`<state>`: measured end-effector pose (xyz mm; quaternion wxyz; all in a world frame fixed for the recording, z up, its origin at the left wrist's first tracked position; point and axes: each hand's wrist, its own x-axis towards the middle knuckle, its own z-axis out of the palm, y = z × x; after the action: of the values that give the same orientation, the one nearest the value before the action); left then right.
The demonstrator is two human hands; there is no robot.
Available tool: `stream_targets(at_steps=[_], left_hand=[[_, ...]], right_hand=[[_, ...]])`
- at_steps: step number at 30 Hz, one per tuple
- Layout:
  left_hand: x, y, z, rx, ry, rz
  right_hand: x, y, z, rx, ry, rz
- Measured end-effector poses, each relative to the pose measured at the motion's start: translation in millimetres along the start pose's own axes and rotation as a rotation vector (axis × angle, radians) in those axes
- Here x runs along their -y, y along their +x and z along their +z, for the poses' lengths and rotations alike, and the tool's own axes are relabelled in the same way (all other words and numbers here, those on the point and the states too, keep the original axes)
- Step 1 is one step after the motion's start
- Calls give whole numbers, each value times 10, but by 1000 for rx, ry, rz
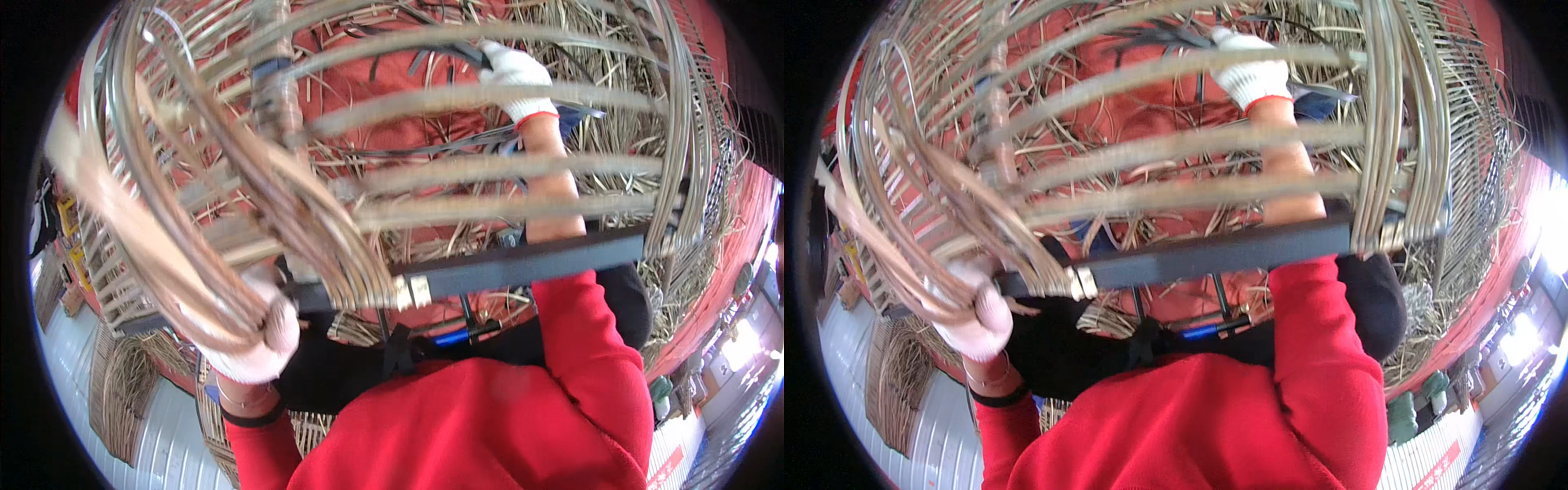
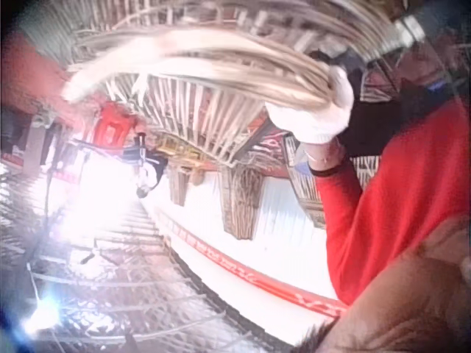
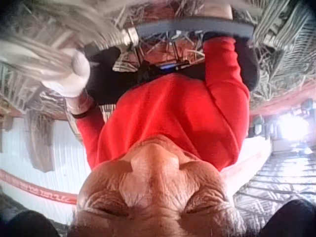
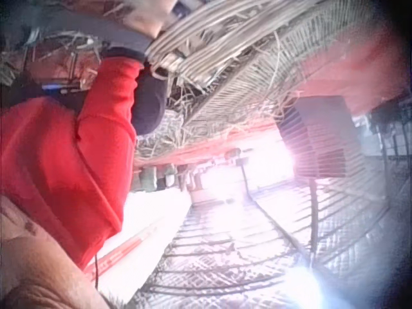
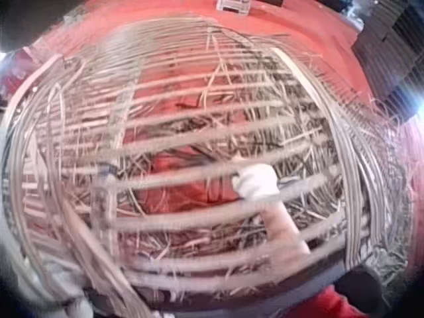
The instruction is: The person sits on the floor and weaves dried palm fronds into a metal basket frame. They align bundles of fronds, secure them with a nail gun, and trim excess material. The person occasionally reaches for a blue bucket and continues attaching fronds to the frame.
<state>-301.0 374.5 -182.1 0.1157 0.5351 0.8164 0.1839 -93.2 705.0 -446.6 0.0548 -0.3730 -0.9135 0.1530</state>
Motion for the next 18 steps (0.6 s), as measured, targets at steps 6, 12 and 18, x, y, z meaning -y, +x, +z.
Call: stream_targets(at_steps=[6, 12, 18], left_hand=[[-119, 122, 30, -26, 111, 268], [-238, 261, -20, -66, 5, 335], [-179, 289, -4, -259, 106, 379]], right_hand=[[-55, -1539, 893, 305, 44, 286], [153, -1850, 1006, 246, 100, 214], [282, -1464, 161, 6, 1268, 852]])
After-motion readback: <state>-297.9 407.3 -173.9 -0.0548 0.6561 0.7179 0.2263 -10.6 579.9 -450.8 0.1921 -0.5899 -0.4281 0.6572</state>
